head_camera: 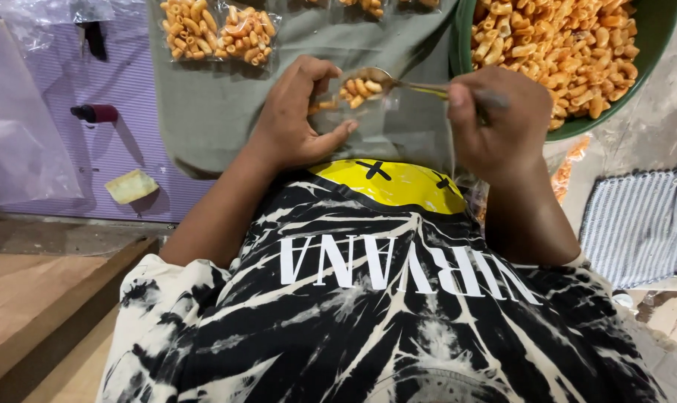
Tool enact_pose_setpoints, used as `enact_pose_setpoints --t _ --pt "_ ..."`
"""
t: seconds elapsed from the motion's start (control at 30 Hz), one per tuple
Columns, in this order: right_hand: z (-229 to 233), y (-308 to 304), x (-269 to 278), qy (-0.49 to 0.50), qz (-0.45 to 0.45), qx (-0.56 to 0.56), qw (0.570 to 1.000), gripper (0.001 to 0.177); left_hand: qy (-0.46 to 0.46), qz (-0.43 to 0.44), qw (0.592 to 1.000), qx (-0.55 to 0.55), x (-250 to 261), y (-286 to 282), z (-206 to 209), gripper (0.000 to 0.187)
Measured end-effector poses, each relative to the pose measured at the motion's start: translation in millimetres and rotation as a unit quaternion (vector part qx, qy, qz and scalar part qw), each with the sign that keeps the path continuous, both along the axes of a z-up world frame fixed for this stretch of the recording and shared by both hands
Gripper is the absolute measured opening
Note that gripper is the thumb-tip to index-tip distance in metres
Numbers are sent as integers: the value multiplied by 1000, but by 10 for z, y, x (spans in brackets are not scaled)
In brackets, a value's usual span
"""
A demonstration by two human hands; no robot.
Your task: Filling small plastic bags with macaroni-style snacks using a spoon and hands.
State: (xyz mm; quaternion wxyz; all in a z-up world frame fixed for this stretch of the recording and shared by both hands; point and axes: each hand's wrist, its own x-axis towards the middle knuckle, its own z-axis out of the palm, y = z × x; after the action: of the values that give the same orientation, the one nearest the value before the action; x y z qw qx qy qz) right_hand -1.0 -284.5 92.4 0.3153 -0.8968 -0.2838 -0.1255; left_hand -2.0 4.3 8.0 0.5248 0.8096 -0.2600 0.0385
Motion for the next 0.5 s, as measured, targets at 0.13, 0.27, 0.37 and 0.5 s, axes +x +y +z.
enact_pose_setpoints --t 0.13,0.27,0.37,0.5 --pt "180 131 40 -49 128 9 991 21 -5 -10 1000 13 -3 6 22 66" --pt "190 136 120 -80 155 22 984 24 31 -11 999 29 -17 4 -21 50" --pt "217 111 131 -76 162 26 984 23 25 -3 999 -21 -5 -16 -76 26" --pt "237 61 100 -86 166 1 982 24 -28 7 999 -46 -8 -25 -93 17"
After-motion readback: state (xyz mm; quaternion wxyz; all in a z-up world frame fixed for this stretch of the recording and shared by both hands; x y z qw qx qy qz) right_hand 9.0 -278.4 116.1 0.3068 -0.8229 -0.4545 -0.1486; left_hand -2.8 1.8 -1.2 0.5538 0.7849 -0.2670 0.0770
